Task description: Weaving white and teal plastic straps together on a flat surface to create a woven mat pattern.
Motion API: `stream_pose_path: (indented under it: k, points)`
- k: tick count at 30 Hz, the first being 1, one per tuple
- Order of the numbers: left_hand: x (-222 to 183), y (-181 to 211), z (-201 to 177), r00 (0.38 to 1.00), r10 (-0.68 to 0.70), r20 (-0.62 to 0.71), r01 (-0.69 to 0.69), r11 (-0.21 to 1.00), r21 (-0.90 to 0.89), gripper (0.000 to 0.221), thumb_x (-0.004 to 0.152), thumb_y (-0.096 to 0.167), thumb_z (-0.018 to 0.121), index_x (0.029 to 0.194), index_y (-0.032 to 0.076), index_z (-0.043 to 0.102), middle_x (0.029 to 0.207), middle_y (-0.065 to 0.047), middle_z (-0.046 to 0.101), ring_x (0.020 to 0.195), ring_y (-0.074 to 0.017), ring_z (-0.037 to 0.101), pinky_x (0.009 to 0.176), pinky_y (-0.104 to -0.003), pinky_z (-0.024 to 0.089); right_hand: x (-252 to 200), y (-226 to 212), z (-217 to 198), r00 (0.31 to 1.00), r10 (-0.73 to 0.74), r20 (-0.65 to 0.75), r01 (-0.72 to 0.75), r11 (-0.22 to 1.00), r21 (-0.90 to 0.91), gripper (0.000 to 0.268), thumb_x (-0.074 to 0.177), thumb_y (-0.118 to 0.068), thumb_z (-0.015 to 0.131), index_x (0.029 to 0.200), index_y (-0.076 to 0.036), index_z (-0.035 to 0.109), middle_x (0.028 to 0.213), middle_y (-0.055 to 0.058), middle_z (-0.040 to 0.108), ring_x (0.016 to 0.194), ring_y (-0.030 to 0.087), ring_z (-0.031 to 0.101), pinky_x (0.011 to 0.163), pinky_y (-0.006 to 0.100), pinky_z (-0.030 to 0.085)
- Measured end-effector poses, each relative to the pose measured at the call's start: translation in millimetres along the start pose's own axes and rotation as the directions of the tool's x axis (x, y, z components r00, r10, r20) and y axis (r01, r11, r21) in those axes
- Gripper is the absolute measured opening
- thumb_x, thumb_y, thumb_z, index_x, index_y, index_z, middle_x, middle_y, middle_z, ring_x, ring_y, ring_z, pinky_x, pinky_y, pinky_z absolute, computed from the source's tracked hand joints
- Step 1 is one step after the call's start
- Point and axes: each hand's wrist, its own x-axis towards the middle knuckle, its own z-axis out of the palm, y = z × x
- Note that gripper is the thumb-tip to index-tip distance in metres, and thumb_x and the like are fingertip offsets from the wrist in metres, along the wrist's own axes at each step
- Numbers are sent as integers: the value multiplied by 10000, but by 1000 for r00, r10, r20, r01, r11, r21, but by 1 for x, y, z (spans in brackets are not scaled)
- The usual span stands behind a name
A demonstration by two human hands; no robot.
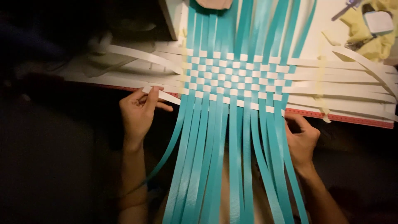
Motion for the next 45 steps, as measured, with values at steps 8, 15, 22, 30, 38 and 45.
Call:
stream_pose_path:
  k: [8, 15, 22, 30, 38, 45]
  points:
    - [9, -1, 2, 1000, 21, 2, -21, 1000, -8, 217, 999, 70, 519, 958, -108, 636, 652, -216, 654, 561, -287, 688, 587, -320, 559, 0, 0, 4, 1000, 5, -14, -4, 1000, 21, 98, 912, 44, 679, 864, -38, 702, 684, 119, 644, 617, 204, 618, 628, 337, 497]
    - [15, -17, 4, 999, 0, -32, -2, 998, -68, 208, 998, 49, 499, 993, -119, 622, 675, -207, 636, 573, -303, 683, 592, -305, 552, -2, 24, 7, 913, -385, -137, 356, 914, -197, 128, 898, 76, 721, 1011, 27, 685, 811, 172, 677, 701, 334, 656, 680, 388, 530]
    - [18, -31, 1, 1000, -23, -9, 23, 997, -68, 226, 1008, 81, 519, 1000, -117, 626, 670, -204, 623, 564, -305, 675, 585, -324, 555, 20, 45, -2, 556, -826, 93, 726, 428, -538, 346, 866, -39, 679, 1177, -185, 723, 1004, 95, 656, 767, 230, 554, 800, 395, 400]
    - [12, -15, -7, 999, 18, 41, -17, 999, -27, 227, 1006, 124, 540, 983, -75, 646, 677, -231, 645, 612, -307, 691, 655, -373, 568, 61, 7, 15, 388, -921, 33, 834, 335, -439, 256, 1008, -87, 513, 995, -161, 758, 1024, 124, 709, 903, 233, 645, 835, 338, 452]
    - [-33, -27, -32, 979, -160, 127, 159, 987, 15, 204, 960, 84, 551, 984, -88, 658, 723, -263, 686, 594, -308, 704, 649, -370, 561, 58, 5, 13, 400, -916, 37, 821, 340, -458, 159, 959, -82, 615, 991, -140, 760, 1013, 99, 722, 912, 238, 658, 809, 356, 484]
    - [-42, -28, -53, 960, -171, 222, 184, 982, -39, 179, 902, 56, 589, 969, -87, 675, 728, -255, 709, 578, -306, 719, 601, -381, 586, 60, 10, 19, 357, -934, 2, 827, 315, -467, 132, 939, -61, 633, 959, -71, 763, 990, 118, 740, 895, 257, 673, 786, 384, 515]
